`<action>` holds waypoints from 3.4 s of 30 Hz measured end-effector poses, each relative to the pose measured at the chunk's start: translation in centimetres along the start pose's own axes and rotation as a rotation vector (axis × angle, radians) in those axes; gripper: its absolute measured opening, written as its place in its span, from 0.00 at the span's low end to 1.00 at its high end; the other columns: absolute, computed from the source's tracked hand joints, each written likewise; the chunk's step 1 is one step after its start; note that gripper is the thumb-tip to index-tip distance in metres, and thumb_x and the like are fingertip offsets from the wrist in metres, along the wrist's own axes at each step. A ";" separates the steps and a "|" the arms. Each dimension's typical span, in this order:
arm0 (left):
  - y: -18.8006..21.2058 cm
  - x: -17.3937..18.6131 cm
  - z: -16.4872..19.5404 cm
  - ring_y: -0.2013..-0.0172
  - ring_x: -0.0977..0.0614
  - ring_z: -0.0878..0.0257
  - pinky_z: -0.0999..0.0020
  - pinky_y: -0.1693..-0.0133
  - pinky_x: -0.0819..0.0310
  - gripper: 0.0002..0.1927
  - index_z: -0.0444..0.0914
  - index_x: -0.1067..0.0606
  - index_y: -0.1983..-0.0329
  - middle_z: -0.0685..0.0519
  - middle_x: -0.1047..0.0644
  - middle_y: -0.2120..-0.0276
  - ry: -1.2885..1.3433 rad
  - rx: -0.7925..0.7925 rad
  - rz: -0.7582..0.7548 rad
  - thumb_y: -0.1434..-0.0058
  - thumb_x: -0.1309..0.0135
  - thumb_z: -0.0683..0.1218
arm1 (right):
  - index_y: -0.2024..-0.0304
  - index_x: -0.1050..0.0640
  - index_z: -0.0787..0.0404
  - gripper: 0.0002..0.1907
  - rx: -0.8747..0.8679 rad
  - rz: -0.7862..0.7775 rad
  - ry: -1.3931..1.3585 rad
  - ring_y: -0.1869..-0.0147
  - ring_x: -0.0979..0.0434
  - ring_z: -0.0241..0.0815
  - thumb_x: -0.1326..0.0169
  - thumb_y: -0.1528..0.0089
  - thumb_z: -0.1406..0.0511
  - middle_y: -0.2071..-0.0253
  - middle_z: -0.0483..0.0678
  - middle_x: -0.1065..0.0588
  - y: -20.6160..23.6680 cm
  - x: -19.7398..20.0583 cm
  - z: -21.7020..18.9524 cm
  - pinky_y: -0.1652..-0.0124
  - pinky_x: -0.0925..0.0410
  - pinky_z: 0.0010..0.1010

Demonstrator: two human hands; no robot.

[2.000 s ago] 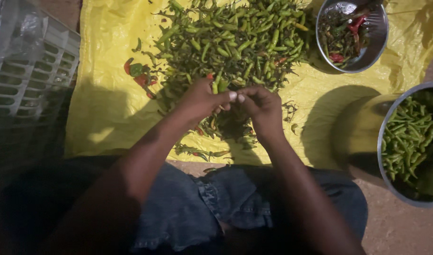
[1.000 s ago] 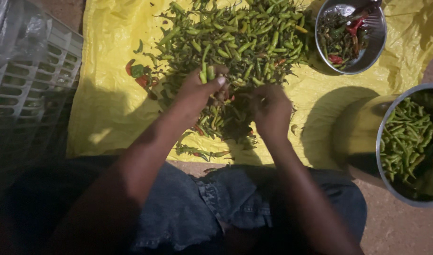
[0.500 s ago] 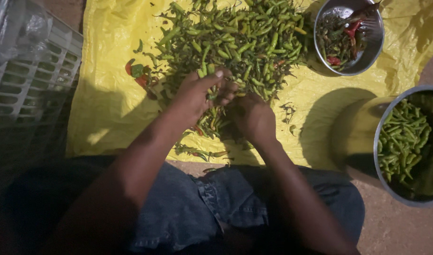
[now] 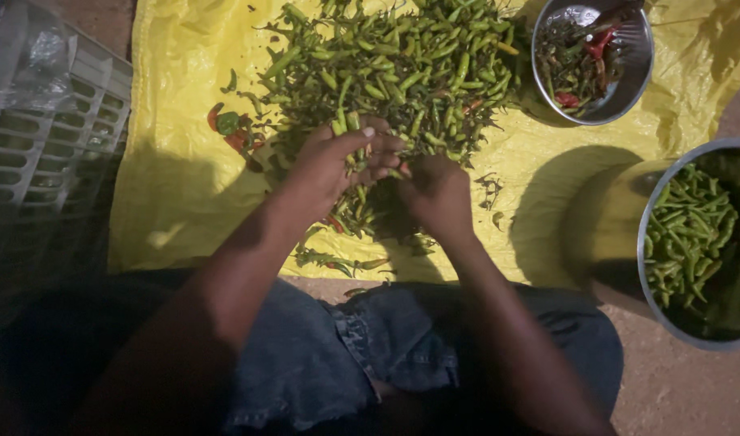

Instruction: The person sits on the ground and sorts green chilies by hand, removing stems and placing the cleaned chilies into a metal bowl. Discarded stems and red chilies are placed into a separate small bowl.

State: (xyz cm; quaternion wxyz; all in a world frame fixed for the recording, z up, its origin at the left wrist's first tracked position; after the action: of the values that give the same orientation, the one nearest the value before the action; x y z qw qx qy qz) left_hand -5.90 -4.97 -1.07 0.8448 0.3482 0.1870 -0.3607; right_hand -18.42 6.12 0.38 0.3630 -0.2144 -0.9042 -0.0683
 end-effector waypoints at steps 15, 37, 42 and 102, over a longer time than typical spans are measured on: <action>-1.5 1.3 -1.8 0.66 0.16 0.65 0.69 0.65 0.20 0.11 0.38 0.25 0.51 0.51 0.18 0.63 -0.375 -0.117 0.102 0.34 0.44 0.46 | 0.55 0.22 0.65 0.10 -0.139 -0.029 -0.382 0.66 0.24 0.31 0.40 0.40 0.72 0.67 0.44 0.22 0.4 -0.9 1.4 0.65 0.30 0.25; -0.7 2.1 -1.9 0.72 0.21 0.67 0.71 0.71 0.25 0.08 0.38 0.22 0.56 0.55 0.21 0.70 -0.100 -0.028 0.151 0.36 0.45 0.45 | 0.60 0.21 0.64 0.05 -0.150 -0.054 -0.537 0.66 0.20 0.34 0.41 0.36 0.68 0.68 0.46 0.20 0.6 -1.4 -0.2 0.65 0.28 0.27; -0.6 1.6 -1.5 0.76 0.27 0.69 0.71 0.74 0.35 0.10 0.39 0.22 0.55 0.55 0.23 0.73 -0.379 -0.054 0.160 0.38 0.39 0.45 | 0.61 0.20 0.65 0.06 -0.321 -0.074 -0.528 0.71 0.26 0.33 0.38 0.36 0.67 0.71 0.47 0.21 0.8 -1.7 0.7 0.71 0.34 0.25; 0.3 -0.1 -3.6 0.65 0.22 0.61 0.66 0.68 0.31 0.17 0.42 0.19 0.56 0.51 0.17 0.67 -0.316 0.269 -0.028 0.36 0.48 0.57 | 0.56 0.23 0.66 0.07 -0.202 0.108 -0.687 0.65 0.22 0.32 0.39 0.36 0.72 0.65 0.46 0.21 0.0 1.7 1.4 0.65 0.28 0.24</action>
State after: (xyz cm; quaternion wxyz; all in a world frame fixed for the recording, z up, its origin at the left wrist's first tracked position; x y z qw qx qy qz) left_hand -6.01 -2.16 -3.34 0.8044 0.3941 0.0070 -0.4445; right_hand -20.38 7.11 0.49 0.0179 -0.3069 -0.9496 -0.0618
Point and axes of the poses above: each hand's wrist, its own y-axis away from the middle knuckle, its own x-axis out of the back of the hand, z = x × y, the point moved 9 cm from there along -y, towards the middle knuckle
